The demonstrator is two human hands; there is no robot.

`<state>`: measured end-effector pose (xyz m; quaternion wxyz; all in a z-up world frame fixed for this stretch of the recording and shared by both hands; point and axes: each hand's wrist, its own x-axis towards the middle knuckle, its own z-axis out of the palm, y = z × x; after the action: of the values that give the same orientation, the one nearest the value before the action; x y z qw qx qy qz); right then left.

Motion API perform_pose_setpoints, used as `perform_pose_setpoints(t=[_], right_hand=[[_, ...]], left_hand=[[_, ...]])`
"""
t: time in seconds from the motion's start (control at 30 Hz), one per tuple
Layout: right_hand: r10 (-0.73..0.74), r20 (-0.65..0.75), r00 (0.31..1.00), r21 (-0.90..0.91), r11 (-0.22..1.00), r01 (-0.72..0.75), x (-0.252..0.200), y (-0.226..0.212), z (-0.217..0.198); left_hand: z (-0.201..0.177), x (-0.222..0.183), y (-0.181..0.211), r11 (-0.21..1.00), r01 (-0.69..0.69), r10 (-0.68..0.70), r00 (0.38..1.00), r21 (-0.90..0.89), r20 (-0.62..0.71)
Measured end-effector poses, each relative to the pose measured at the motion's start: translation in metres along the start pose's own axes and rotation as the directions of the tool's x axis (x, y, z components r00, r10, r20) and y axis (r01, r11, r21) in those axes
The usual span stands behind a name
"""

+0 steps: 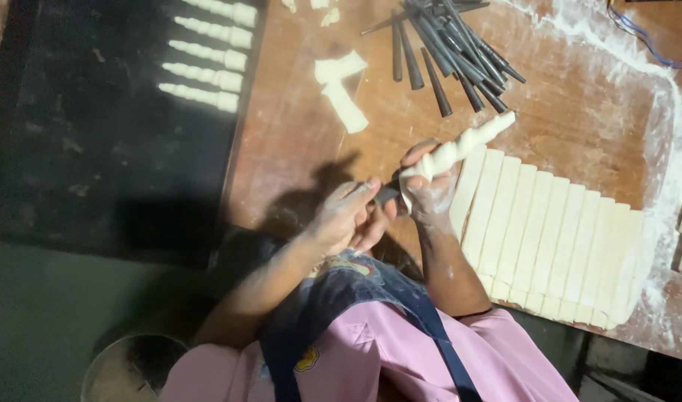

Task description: Rolling strips of dough onto metal conical molds to create cream horn shells.

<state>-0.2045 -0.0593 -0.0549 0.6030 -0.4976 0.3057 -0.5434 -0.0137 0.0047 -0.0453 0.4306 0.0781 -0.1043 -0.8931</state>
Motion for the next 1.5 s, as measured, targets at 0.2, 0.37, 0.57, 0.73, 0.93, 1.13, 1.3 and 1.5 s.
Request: perform_pose_setpoints(t=[0.2, 0.37, 0.57, 0.73, 0.93, 1.13, 1.3, 1.5], right_hand=[[-0.050, -0.096, 0.994, -0.243, 0.970, 0.025, -0.001, 0.003, -0.002], [0.159, -0.066, 0.985, -0.073, 0.984, -0.163, 0.002, -0.012, 0.011], [-0.023, -0.001, 1.000, -0.160, 0.987, 0.023, -0.004, 0.013, -0.010], [0.223, -0.036, 0.974, -0.075, 0.971, -0.226, 0.006, 0.003, 0.001], [0.191, 0.011, 0.981, -0.092, 0.978, -0.190, 0.005, 0.002, 0.005], [0.305, -0.022, 0.952, 0.013, 0.952, -0.305, 0.014, -0.006, 0.014], [0.300, -0.020, 0.954, -0.027, 0.953, -0.300, 0.009, -0.006, 0.013], [0.296, -0.009, 0.955, -0.082, 0.952, -0.296, 0.023, -0.006, 0.022]], left_hand=[[0.047, 0.009, 0.020, -0.260, -0.378, 0.673, 0.590, 0.889, 0.447], [0.001, 0.014, 0.005, 0.998, -0.005, 0.007, 0.999, 0.055, -0.040], [0.012, 0.011, 0.013, -0.136, -0.277, 0.627, 0.719, 0.951, 0.299], [0.008, 0.016, 0.008, 0.903, 0.043, 0.088, 0.955, 0.427, -0.283], [0.012, 0.013, 0.013, 0.296, -0.139, 0.575, 0.816, 0.945, -0.060], [0.028, 0.013, 0.023, 0.592, -0.327, 0.519, 0.854, 0.737, -0.037], [0.018, 0.011, 0.019, -0.443, -0.093, 0.640, 0.664, 0.892, 0.387], [-0.006, 0.018, 0.017, 0.981, -0.152, 0.175, 0.961, 0.120, -0.214]])
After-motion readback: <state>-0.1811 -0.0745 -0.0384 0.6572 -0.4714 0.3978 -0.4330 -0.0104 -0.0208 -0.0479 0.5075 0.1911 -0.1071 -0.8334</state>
